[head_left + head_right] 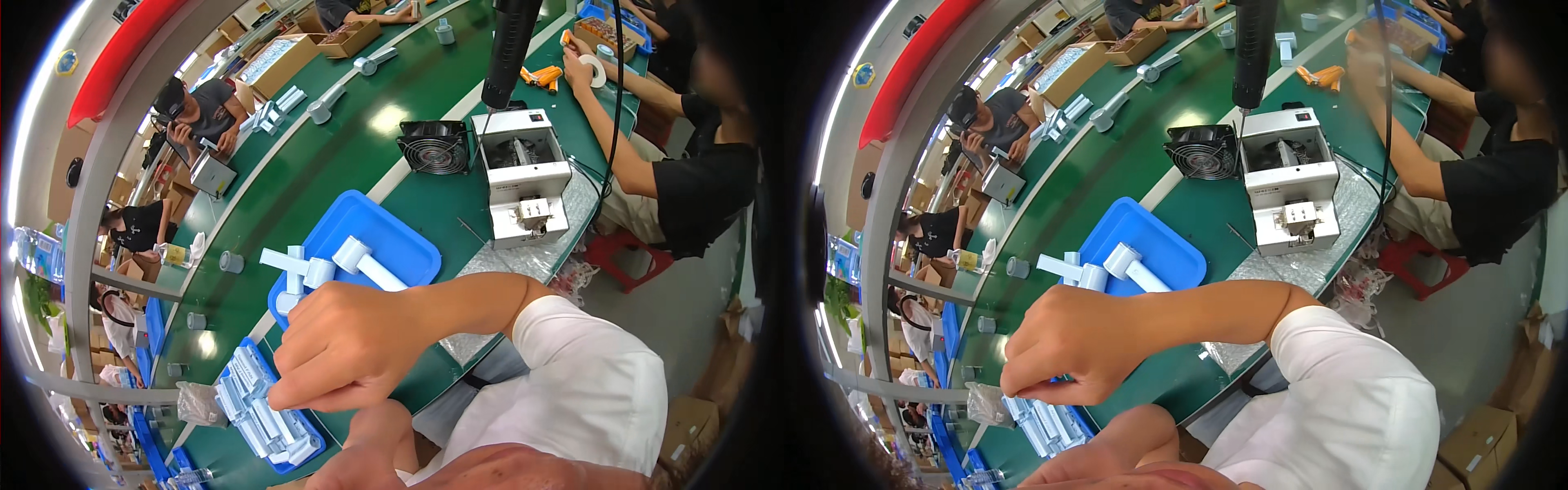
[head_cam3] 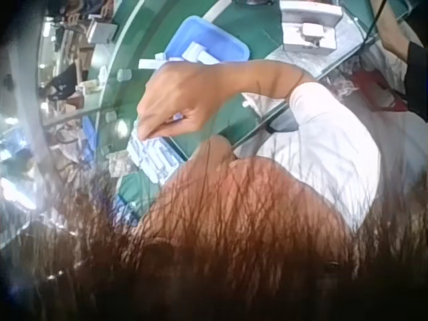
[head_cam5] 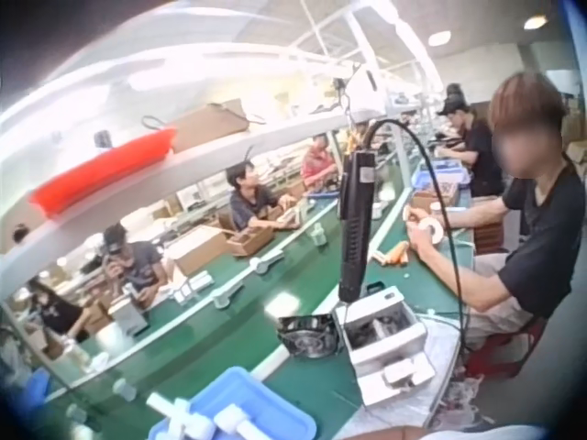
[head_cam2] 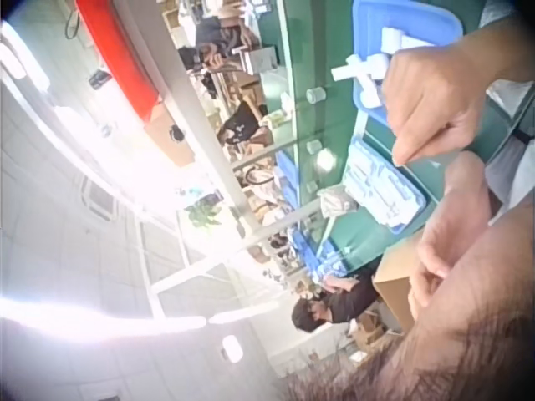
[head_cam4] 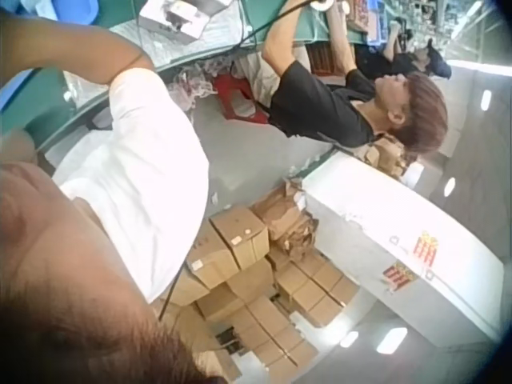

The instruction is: The person assembles small white handheld electronic devices at a factory workstation. They insert cylindrical components into rectangular housings, secure them with a power screwdriver, and place the finished units into a blue tray. The process is repeated for multiple units throughout the clip.

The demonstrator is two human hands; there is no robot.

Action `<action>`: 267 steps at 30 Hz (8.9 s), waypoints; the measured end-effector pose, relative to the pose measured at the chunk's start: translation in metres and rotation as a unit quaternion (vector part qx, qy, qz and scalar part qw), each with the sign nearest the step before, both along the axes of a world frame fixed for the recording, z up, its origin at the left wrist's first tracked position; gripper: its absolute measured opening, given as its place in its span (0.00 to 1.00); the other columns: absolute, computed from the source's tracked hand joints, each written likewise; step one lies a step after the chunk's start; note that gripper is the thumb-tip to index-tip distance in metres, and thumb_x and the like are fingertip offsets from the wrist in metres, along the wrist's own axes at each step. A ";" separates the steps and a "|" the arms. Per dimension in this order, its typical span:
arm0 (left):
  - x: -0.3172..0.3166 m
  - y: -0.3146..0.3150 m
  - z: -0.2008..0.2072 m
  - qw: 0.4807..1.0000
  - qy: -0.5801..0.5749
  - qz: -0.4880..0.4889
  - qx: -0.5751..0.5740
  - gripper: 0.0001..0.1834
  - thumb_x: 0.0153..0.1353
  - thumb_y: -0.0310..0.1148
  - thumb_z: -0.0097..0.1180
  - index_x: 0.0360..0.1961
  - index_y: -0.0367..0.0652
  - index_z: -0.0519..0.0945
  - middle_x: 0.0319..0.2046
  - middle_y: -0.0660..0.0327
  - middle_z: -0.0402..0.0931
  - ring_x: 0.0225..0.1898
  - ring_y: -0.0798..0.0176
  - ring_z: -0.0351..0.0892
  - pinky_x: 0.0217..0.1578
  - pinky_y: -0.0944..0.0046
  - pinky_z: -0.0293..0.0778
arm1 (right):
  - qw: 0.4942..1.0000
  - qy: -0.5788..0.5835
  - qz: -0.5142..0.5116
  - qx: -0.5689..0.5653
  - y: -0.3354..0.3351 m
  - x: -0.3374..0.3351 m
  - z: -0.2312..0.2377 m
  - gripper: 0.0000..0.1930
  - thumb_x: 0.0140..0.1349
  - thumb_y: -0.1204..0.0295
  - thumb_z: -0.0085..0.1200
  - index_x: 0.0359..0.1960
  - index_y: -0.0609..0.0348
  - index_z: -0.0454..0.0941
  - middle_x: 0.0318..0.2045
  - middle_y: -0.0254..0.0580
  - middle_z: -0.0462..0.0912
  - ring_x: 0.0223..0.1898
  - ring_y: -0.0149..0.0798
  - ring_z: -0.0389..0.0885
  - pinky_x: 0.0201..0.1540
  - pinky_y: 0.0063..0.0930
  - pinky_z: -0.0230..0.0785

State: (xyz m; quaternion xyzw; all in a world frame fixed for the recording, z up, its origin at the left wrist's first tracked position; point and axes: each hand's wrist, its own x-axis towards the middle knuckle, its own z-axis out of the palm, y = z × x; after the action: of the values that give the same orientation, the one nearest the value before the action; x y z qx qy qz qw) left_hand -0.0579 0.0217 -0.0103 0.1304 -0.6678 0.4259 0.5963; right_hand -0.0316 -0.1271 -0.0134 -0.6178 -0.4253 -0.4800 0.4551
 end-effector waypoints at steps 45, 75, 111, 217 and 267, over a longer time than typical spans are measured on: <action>0.009 0.008 -0.004 1.000 0.014 0.018 0.017 0.19 0.72 0.32 0.53 0.63 0.47 0.73 0.63 0.67 0.71 0.62 0.64 0.72 0.52 0.59 0.73 | 0.730 0.287 0.613 0.102 -0.036 -0.044 0.024 0.20 0.62 0.83 0.61 0.56 0.77 0.76 0.49 0.61 0.85 0.40 0.47 0.88 0.41 0.32 0.79; 0.060 -0.057 -0.009 0.908 0.315 -0.086 0.264 0.14 0.68 0.34 0.49 0.37 0.37 0.83 0.34 0.53 0.82 0.36 0.51 0.82 0.38 0.59 0.76 | 0.967 0.209 0.136 0.046 -0.007 -0.021 -0.029 0.11 0.39 0.73 0.70 0.26 0.49 0.81 0.24 0.24 0.78 0.25 0.31 0.76 0.31 0.26 0.66; 0.059 -0.067 -0.011 0.903 0.353 -0.074 0.234 0.13 0.65 0.32 0.47 0.31 0.40 0.84 0.31 0.56 0.83 0.35 0.52 0.81 0.38 0.57 0.77 | 0.943 0.243 0.191 0.125 -0.018 -0.018 -0.056 0.10 0.38 0.69 0.60 0.19 0.39 0.69 0.22 0.11 0.68 0.31 0.17 0.70 0.39 0.19 0.58; 0.487 0.108 -0.138 0.524 0.682 0.501 0.091 0.41 0.51 0.45 0.76 0.62 0.41 0.71 0.52 0.46 0.76 0.51 0.47 0.81 0.52 0.52 0.77 | 0.910 0.332 -0.146 -0.203 -0.024 0.058 0.007 0.17 0.43 0.81 0.67 0.38 0.68 0.83 0.24 0.46 0.80 0.25 0.42 0.79 0.30 0.30 0.69; 0.115 0.112 0.005 0.898 0.397 0.136 0.130 0.22 0.81 0.46 0.39 0.50 0.41 0.80 0.55 0.41 0.76 0.52 0.40 0.84 0.48 0.45 0.84 | 0.888 0.326 0.287 0.150 0.003 0.086 -0.011 0.36 0.68 0.56 0.41 0.73 0.67 0.57 0.37 0.43 0.75 0.41 0.38 0.73 0.47 0.33 0.67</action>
State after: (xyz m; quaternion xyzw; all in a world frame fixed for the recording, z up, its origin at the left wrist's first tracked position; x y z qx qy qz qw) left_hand 0.0575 0.1339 -0.0051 0.4548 -0.4004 0.3253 0.7260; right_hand 0.0543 -0.1245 -0.0242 -0.5146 -0.3342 -0.1578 0.7737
